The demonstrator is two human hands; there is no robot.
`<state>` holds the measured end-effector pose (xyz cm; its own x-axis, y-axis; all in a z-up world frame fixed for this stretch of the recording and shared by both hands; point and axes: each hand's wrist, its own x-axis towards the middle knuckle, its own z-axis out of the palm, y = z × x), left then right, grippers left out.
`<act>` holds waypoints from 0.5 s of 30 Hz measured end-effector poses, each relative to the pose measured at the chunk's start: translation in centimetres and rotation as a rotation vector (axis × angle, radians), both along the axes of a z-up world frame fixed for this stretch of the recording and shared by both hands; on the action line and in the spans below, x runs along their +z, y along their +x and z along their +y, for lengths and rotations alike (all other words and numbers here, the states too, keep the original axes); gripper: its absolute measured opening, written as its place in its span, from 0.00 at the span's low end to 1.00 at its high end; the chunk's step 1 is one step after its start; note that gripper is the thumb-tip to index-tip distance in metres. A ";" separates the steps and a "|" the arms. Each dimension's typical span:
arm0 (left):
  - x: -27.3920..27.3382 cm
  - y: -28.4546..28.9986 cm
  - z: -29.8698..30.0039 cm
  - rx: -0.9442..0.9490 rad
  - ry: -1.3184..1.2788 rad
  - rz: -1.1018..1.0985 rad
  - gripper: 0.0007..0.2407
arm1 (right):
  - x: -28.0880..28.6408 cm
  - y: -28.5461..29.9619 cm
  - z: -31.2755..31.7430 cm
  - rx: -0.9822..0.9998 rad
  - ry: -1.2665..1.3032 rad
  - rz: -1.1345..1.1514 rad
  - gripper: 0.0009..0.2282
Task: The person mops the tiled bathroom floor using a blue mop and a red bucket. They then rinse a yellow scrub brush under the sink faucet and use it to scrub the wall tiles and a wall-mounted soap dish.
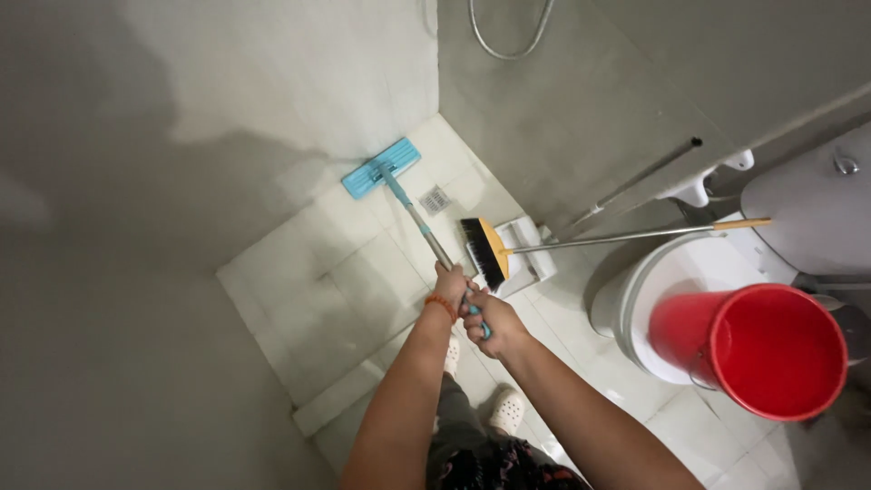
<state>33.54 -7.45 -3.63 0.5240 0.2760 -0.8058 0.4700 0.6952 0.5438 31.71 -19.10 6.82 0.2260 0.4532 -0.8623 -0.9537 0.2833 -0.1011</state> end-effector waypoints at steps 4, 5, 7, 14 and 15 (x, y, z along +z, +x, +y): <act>5.9 2.7 2.2 -0.216 0.067 0.131 0.09 | -0.8 3.2 1.3 -0.009 0.002 -0.044 0.05; 6.6 3.2 2.5 -0.189 0.024 0.093 0.07 | 0.0 3.7 1.6 -0.022 -0.010 -0.043 0.04; 6.2 4.9 3.1 -0.162 -0.014 0.043 0.06 | 2.0 5.3 2.3 -0.036 -0.018 -0.055 0.04; 1.4 5.4 0.1 -0.213 -0.055 0.080 0.23 | 0.3 5.0 -1.5 -0.093 0.016 -0.018 0.04; 1.5 4.7 -0.8 -0.234 -0.024 0.136 0.33 | -1.7 4.2 -2.9 -0.099 0.047 0.012 0.03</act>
